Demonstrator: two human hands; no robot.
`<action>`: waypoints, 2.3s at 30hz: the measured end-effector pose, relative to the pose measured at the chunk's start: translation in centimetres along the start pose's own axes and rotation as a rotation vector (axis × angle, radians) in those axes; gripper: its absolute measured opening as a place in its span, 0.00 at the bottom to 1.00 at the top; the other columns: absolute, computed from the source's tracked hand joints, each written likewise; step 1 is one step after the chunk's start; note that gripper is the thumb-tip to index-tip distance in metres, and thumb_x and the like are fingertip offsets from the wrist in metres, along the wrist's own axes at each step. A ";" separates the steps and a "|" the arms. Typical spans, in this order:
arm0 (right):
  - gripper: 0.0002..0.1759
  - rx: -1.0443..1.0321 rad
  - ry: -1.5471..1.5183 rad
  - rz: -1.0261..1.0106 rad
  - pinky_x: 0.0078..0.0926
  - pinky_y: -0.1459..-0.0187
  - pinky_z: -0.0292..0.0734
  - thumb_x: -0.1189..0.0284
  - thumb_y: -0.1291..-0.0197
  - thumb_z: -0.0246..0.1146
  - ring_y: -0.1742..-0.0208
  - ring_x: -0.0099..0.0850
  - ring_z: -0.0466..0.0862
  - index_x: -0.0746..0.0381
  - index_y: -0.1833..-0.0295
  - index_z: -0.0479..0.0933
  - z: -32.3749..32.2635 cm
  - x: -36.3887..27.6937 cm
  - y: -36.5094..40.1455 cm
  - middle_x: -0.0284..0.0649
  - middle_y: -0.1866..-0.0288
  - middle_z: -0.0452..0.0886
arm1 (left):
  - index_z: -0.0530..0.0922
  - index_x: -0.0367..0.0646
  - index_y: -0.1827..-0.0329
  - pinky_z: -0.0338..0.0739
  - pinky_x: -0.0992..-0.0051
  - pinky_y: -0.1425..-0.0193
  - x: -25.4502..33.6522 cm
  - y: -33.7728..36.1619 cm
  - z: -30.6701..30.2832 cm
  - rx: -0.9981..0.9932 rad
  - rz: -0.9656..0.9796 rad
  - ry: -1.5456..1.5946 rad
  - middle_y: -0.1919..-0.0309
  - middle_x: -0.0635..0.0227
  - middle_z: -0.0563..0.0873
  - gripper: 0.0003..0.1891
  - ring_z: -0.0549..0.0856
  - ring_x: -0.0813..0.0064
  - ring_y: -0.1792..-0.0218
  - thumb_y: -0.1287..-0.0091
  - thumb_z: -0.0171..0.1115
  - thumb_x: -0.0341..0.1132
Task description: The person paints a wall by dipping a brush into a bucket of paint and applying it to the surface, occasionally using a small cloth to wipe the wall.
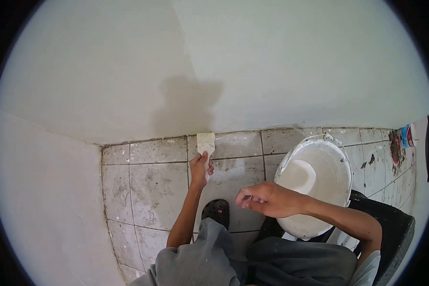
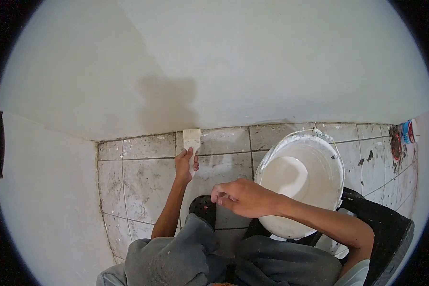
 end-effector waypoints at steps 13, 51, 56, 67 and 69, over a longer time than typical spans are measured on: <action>0.10 -0.016 0.012 -0.037 0.36 0.59 0.76 0.73 0.33 0.54 0.66 0.39 0.82 0.63 0.51 0.76 0.6 0.1 0.3 0.48 0.65 0.83 | 0.74 0.38 0.63 0.65 0.77 0.84 1.2 4.0 -0.5 0.127 0.172 -0.081 0.80 0.68 0.75 0.10 0.72 0.76 0.86 0.26 0.55 0.36; 0.08 1.095 -0.792 0.194 0.22 0.83 0.70 0.73 0.37 0.64 0.81 0.24 0.77 0.64 0.58 0.73 -2.7 19.2 -24.1 0.39 0.72 0.81 | 0.74 0.33 0.54 0.65 0.75 0.81 2.9 7.2 -2.7 0.274 0.167 0.235 0.79 0.68 0.74 0.12 0.71 0.76 0.86 0.27 0.56 0.36; 0.07 1.091 -0.858 0.241 0.23 0.83 0.76 0.77 0.40 0.66 0.79 0.25 0.81 0.68 0.66 0.76 -3.0 18.4 -24.7 0.41 0.74 0.82 | 0.74 0.33 0.54 0.64 0.75 0.81 2.7 7.0 -3.0 0.289 0.139 0.256 0.79 0.68 0.74 0.11 0.71 0.76 0.86 0.27 0.56 0.35; 0.02 0.850 -0.833 0.224 0.24 0.84 0.71 0.81 0.42 0.60 0.86 0.25 0.75 0.67 0.66 0.78 -2.8 18.6 -24.4 0.43 0.74 0.84 | 0.74 0.33 0.53 0.64 0.75 0.82 2.8 7.3 -3.5 0.309 0.147 0.257 0.79 0.68 0.74 0.11 0.71 0.76 0.86 0.27 0.56 0.35; 0.05 0.566 -0.590 0.247 0.24 0.82 0.74 0.83 0.46 0.58 0.83 0.26 0.79 0.67 0.68 0.79 -1.8 18.7 -23.6 0.42 0.76 0.84 | 0.74 0.33 0.53 0.64 0.75 0.82 3.1 7.3 -3.6 0.307 0.153 0.258 0.79 0.68 0.74 0.11 0.71 0.76 0.86 0.27 0.56 0.35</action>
Point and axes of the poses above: each hand's wrist, its own y-axis away from the middle knuckle, its own z-axis out of the palm, x = y × z, the point moved 6 cm from there along -y, towards the middle knuckle
